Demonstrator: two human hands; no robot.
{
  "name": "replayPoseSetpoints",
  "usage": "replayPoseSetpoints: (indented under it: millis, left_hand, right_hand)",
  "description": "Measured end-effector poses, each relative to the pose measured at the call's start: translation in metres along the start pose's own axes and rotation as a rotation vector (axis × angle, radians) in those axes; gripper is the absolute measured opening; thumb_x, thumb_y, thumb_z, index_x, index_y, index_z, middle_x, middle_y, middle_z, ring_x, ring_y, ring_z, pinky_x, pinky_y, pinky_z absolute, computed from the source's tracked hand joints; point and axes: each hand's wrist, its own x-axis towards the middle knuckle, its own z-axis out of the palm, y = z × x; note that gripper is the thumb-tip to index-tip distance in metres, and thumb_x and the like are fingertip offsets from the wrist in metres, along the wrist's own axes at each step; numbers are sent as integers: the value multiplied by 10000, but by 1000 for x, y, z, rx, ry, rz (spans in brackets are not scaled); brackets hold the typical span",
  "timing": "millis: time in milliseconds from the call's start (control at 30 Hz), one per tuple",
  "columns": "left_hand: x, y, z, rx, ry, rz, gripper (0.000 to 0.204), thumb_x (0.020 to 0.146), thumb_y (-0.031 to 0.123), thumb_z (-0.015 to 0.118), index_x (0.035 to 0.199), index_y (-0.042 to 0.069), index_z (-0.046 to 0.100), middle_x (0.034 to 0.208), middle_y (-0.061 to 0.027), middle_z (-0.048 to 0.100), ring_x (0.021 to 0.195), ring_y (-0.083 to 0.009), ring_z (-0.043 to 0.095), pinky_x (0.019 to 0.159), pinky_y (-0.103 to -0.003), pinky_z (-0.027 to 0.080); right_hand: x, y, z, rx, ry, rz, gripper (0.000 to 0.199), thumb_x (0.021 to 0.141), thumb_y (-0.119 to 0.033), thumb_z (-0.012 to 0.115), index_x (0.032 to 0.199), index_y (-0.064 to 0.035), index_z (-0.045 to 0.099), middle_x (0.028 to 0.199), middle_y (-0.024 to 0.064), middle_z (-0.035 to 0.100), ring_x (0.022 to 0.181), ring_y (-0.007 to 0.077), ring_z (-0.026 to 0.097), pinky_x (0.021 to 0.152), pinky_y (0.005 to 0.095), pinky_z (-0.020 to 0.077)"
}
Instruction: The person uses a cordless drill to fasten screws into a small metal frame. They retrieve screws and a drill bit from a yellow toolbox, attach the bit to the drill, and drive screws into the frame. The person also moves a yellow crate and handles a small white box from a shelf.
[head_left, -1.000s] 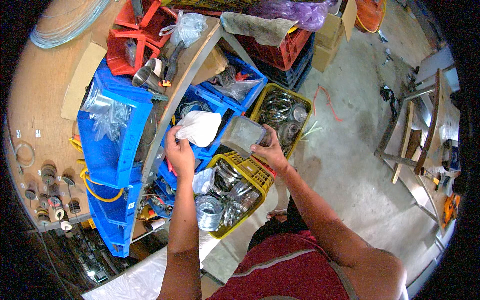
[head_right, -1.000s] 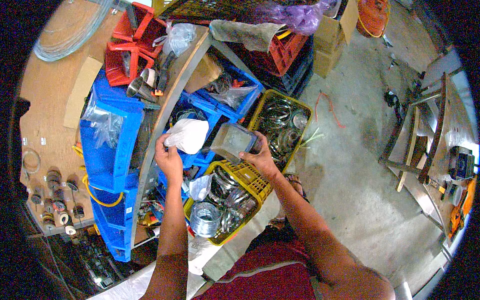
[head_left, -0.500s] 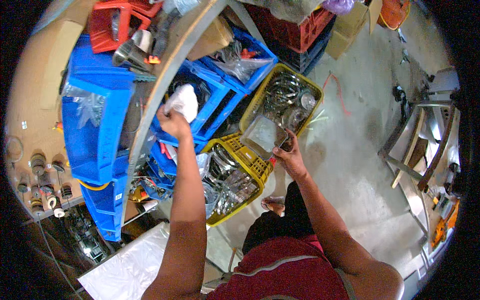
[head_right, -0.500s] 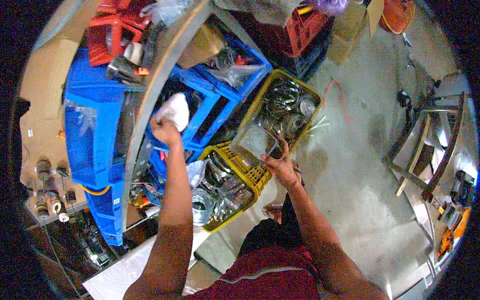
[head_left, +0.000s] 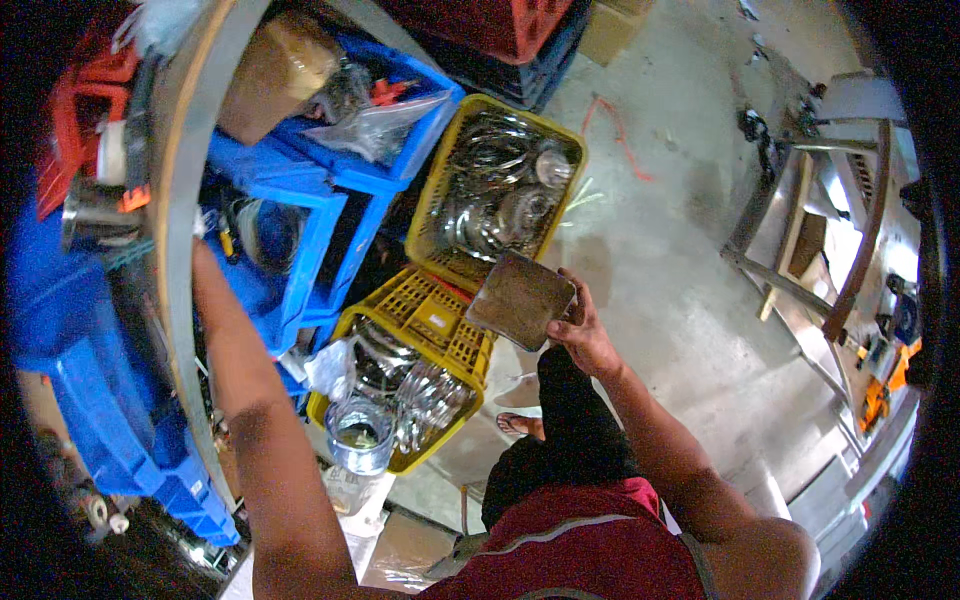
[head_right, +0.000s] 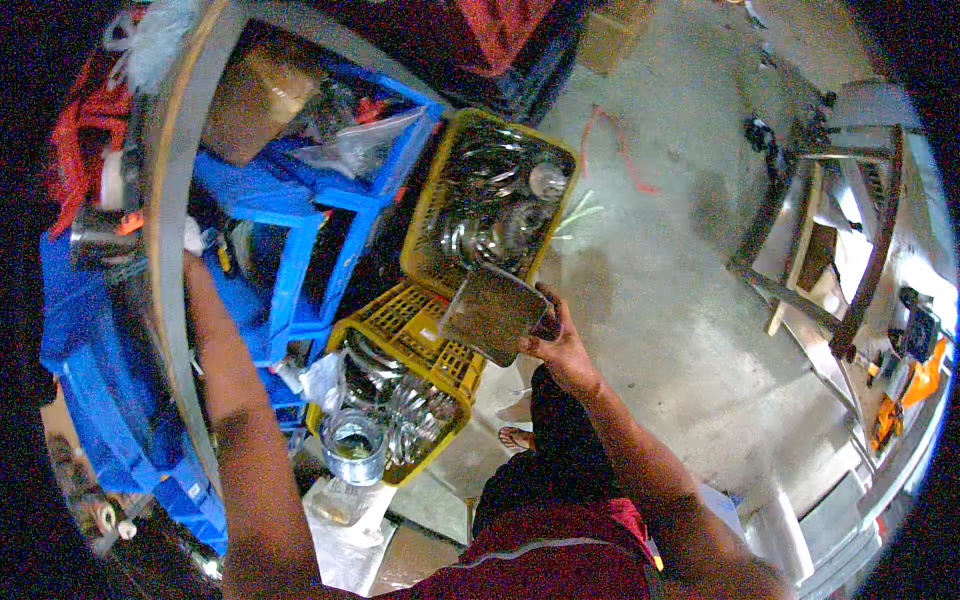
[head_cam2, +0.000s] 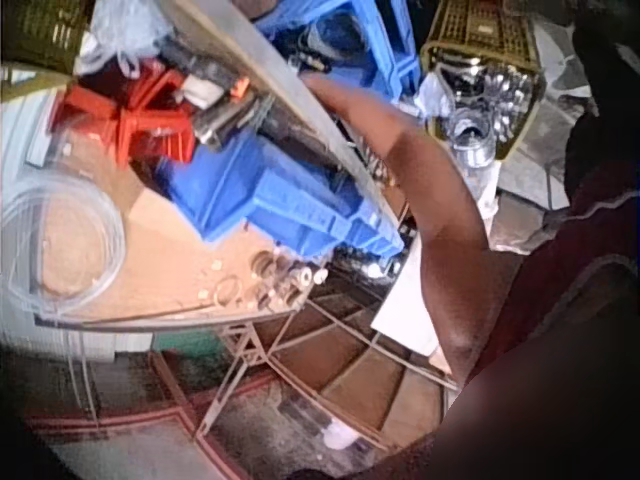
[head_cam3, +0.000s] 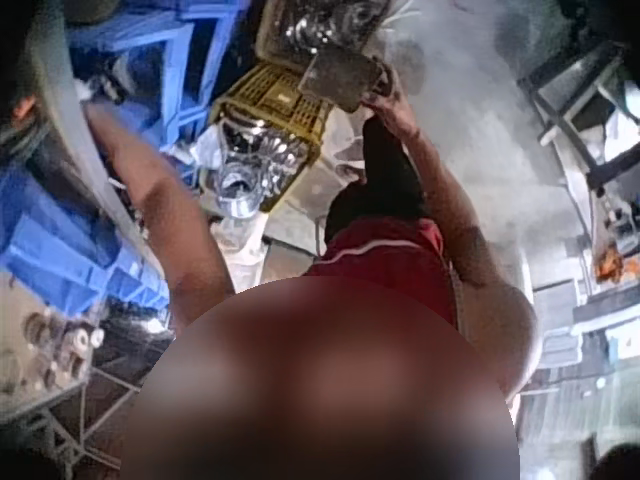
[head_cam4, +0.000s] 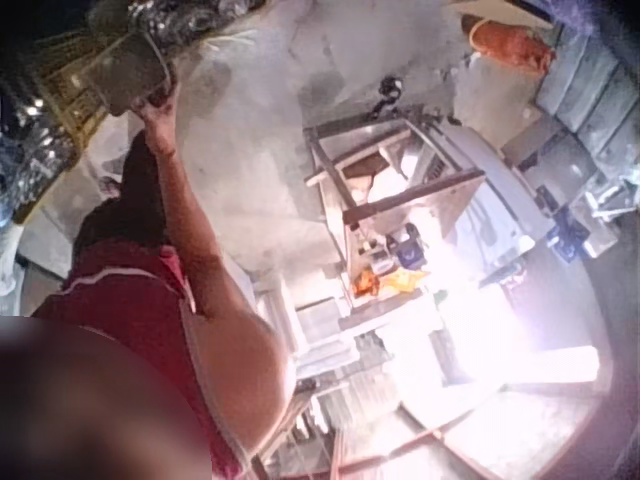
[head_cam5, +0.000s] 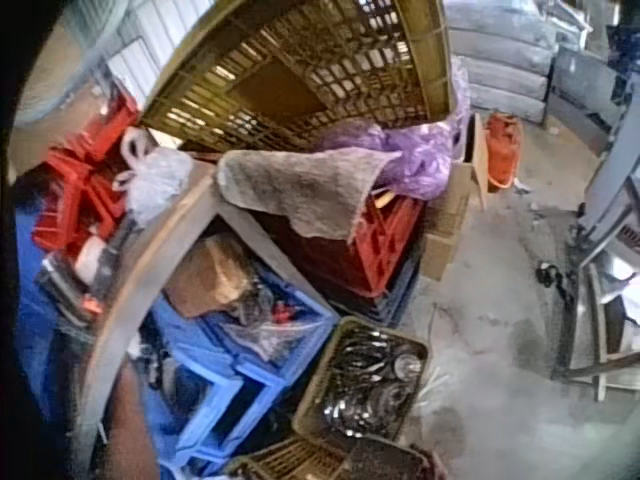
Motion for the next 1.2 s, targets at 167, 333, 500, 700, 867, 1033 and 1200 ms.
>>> replayPoseSetpoints:
  millis: [167,333,500,700,867,1033,1200]
  left_hand:
    - [12,-12,6,-29,-142,57,591,1018,452,560,1369,-21,600,1345,-271,633,1184,-483,611,1073,-537,440]
    - [5,-35,13,-61,-188,132,614,1021,488,541,1386,-3,595,1360,-266,626,1203,-485,598,1086,-541,426]
    - [-30,-35,-5,-121,-157,202,638,1023,523,522,1403,15,589,1375,-260,619,1221,-488,585,1099,-545,411]
    - [-190,28,-150,-165,-70,248,559,1008,398,620,1457,72,547,1449,-256,559,1347,-467,484,1146,-523,354]
    - [-325,59,-279,-597,-25,329,429,1003,211,652,1353,-23,569,1417,-266,541,1315,-437,506,1133,-494,383]
    - [-500,62,-290,-1048,-581,341,401,990,141,669,1343,-9,554,1181,-138,655,1025,-209,629,926,-355,509]
    - [-653,56,-256,-1018,-1000,379,176,1007,216,651,1026,42,625,948,-125,658,886,-200,639,834,-366,518]
  right_hand:
    - [17,-45,-27,-289,238,-211,1031,774,-56,849,1604,-85,238,1478,152,487,1333,303,512,1120,433,447]
    - [55,-148,-101,-1760,705,-863,955,696,-83,761,1556,-43,347,1386,220,515,1335,436,472,1204,567,316]
    - [33,-264,-197,-2245,512,-1010,783,746,-78,694,1481,-60,425,1394,198,525,1340,421,465,1211,585,290]
    - [-46,-317,-233,-2073,900,-788,717,714,-88,752,1384,-66,496,1368,200,560,1312,382,507,1165,487,365]
    - [-115,-327,-240,-366,846,-470,711,776,-268,837,1350,-22,499,1274,142,611,1183,252,597,988,416,517]
    - [-223,-287,-196,125,398,-600,428,955,-238,687,1324,-110,512,1230,68,610,1177,241,595,1015,464,521]
    - [-299,-287,-157,131,190,-662,526,928,-167,704,1393,-96,468,1272,61,581,1165,225,595,1048,469,508]
